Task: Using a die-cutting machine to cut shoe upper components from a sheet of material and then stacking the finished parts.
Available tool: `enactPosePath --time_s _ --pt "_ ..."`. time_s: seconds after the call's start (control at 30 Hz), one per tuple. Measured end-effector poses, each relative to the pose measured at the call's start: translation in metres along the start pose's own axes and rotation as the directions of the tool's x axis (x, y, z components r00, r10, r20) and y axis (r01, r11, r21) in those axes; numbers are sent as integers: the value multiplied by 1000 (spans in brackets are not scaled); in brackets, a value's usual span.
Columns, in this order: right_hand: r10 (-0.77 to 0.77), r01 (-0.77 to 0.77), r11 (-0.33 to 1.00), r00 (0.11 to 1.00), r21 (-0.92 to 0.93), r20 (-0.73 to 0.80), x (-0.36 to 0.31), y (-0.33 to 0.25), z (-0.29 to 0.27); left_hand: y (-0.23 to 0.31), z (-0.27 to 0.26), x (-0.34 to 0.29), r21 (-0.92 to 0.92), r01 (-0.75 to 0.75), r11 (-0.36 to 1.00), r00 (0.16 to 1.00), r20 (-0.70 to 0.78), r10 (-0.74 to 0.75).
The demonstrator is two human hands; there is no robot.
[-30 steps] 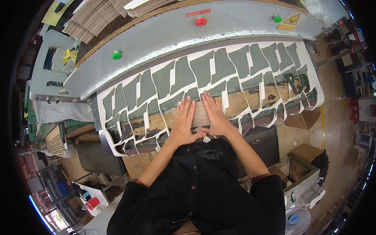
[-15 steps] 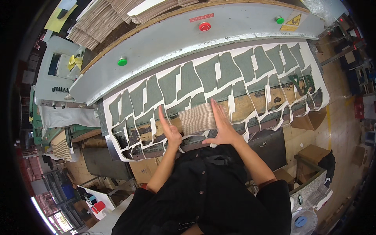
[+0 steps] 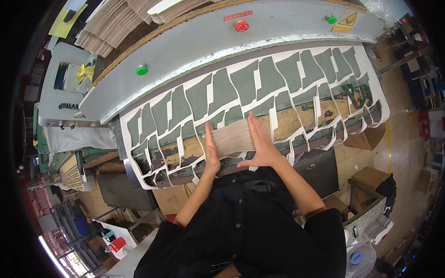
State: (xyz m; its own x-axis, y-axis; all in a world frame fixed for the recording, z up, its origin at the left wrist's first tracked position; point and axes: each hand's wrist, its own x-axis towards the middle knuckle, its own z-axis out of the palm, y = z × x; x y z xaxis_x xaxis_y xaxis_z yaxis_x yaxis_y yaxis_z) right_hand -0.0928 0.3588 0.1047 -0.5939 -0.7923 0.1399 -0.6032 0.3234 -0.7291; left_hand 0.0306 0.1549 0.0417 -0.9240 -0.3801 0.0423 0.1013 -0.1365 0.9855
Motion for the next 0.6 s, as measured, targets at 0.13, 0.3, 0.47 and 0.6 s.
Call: enactPosePath --time_s 0.13,0.3,0.47,0.6 --pt "1 -1 1000 1000 -27 -16 -5 1 -3 9 4 5 22 -2 1000 999 32 2" --pt "-14 15 999 999 -29 44 -10 3 -4 32 9 6 127 2 992 999 43 -8" --pt "35 -34 999 999 -26 41 -9 14 -12 61 17 17 763 -324 559 946 275 171" --pt "203 -203 979 979 17 -5 -5 13 -20 66 30 35 769 -331 547 937 339 91"
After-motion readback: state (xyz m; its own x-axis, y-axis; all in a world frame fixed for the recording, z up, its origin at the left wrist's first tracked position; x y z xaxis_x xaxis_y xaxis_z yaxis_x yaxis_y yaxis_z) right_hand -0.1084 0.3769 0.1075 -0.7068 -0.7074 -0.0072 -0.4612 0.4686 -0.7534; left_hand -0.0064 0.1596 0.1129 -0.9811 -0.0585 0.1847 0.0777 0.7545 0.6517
